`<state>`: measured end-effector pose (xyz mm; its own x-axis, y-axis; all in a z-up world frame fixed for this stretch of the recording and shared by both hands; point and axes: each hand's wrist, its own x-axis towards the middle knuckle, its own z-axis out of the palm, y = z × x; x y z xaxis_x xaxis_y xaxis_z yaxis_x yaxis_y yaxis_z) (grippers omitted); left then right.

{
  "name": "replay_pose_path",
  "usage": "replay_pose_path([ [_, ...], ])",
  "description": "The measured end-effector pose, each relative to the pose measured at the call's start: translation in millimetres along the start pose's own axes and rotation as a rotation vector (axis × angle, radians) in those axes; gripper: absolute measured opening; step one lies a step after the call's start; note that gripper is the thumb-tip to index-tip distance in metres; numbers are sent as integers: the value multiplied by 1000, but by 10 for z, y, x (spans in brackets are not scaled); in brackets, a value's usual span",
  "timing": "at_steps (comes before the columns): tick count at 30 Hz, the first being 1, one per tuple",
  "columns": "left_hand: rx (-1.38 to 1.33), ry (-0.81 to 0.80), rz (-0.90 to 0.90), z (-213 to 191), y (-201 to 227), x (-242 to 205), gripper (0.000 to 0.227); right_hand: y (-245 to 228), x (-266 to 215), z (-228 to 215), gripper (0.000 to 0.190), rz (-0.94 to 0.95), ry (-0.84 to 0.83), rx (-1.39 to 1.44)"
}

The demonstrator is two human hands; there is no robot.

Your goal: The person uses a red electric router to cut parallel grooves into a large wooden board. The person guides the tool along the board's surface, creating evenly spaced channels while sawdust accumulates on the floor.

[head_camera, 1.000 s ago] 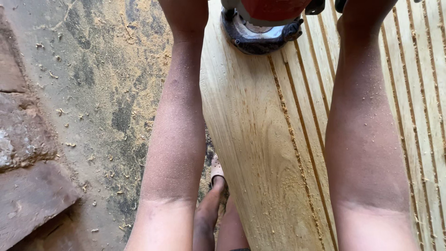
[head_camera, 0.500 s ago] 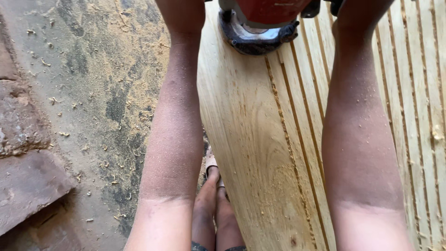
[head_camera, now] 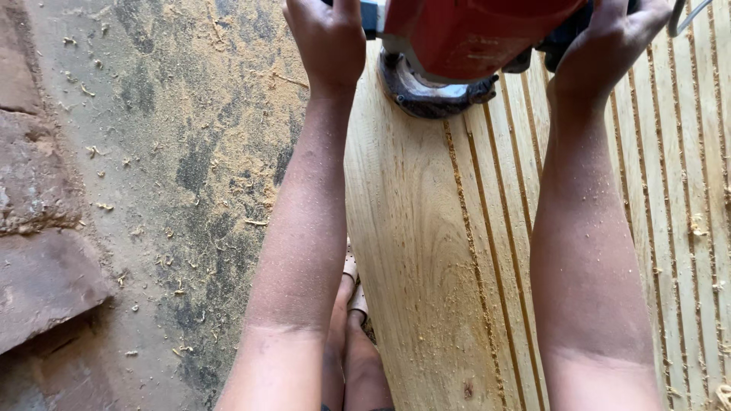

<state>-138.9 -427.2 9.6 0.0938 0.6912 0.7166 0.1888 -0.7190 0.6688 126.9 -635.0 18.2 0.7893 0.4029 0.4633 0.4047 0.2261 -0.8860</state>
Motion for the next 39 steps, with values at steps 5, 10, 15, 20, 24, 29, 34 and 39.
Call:
replay_pose_path([
  [5, -328, -127, -373, -183, 399, -42, 47, 49, -128, -132, 30, 97, 45, 98],
  [10, -342, -92, -306, -268, 589, -61, 44, 45, -197, -207, 26, 119, 64, 164],
  [15, -370, -96, -329, -298, 648, -126, 42, 6, -257, -282, 25, 126, 43, 181],
  [20, -332, -87, -298, -325, 669, -225, 41, -49, -338, -355, 27, 103, 68, 80],
  [24, -343, -96, -305, -366, 679, -266, 40, -129, -405, -389, 28, 90, 15, 47],
  [29, -369, -93, -309, -410, 726, -370, 40, -204, -528, -451, 28, 47, 12, 30],
  [34, -380, -104, -311, -483, 798, -467, 41, -249, -626, -509, 26, 43, 41, 66],
  [39, -401, -103, -315, -579, 953, -567, 42, -355, -771, -615, 27, 86, 58, 102],
])
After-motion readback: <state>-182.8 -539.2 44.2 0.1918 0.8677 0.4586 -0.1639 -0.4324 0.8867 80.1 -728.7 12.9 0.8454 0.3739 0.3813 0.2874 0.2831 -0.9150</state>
